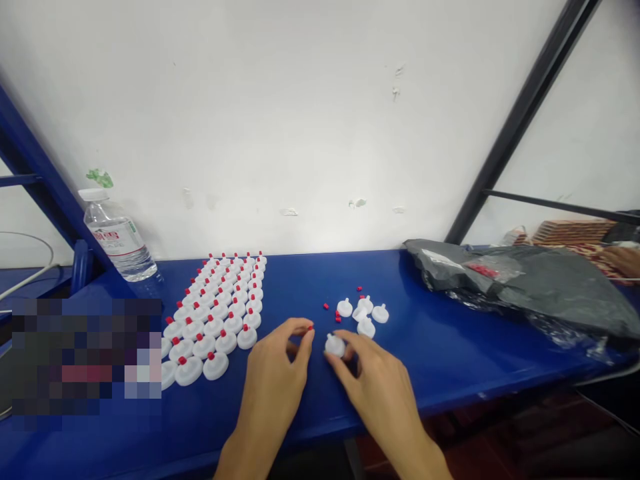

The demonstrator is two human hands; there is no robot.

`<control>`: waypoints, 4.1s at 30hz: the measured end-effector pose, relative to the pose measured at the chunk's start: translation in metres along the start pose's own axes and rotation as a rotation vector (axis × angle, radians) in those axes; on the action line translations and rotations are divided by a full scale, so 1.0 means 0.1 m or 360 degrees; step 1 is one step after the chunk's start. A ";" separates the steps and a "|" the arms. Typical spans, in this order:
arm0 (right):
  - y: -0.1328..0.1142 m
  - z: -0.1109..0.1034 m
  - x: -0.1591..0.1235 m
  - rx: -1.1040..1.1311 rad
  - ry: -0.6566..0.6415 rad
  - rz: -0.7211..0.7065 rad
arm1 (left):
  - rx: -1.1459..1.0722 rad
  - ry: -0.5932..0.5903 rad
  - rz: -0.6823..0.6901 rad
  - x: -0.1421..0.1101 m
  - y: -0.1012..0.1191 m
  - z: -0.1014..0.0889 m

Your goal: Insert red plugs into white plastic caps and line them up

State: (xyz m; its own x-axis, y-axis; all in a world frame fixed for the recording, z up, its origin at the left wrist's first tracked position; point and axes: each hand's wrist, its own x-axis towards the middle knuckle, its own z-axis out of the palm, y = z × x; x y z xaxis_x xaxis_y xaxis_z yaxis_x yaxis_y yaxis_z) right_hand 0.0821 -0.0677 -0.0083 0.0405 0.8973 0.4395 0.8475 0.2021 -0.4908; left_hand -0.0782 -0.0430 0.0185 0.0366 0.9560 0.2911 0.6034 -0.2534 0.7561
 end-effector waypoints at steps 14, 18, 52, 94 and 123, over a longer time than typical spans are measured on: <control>0.06 -0.02 -0.18 0.0126 0.0131 0.0003 | 0.1114 0.0510 -0.0317 -0.32 -0.44 -0.85; 0.08 -0.02 -0.18 0.0183 0.0148 -0.0053 | 0.0998 0.0300 -0.0372 -0.27 -0.58 -0.92; 0.11 -0.05 -0.17 0.0241 0.0225 0.0020 | 0.1111 0.0532 -0.0546 -0.34 -0.67 -1.11; 0.04 0.04 -0.20 0.0140 0.0265 -0.0149 | 0.0691 0.0595 0.0026 -0.35 -0.29 -0.69; -0.15 -0.12 -0.30 0.0494 0.0075 -0.0474 | -0.0010 0.0150 -0.0040 -0.56 -0.14 -0.53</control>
State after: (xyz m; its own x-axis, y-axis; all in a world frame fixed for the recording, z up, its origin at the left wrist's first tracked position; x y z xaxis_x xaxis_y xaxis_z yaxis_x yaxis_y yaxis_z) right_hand 0.0749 -0.1026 -0.0051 -0.1517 0.7646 0.6264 0.6269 0.5644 -0.5370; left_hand -0.1303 -0.1005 0.0228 -0.0538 0.9439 0.3257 0.5982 -0.2307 0.7674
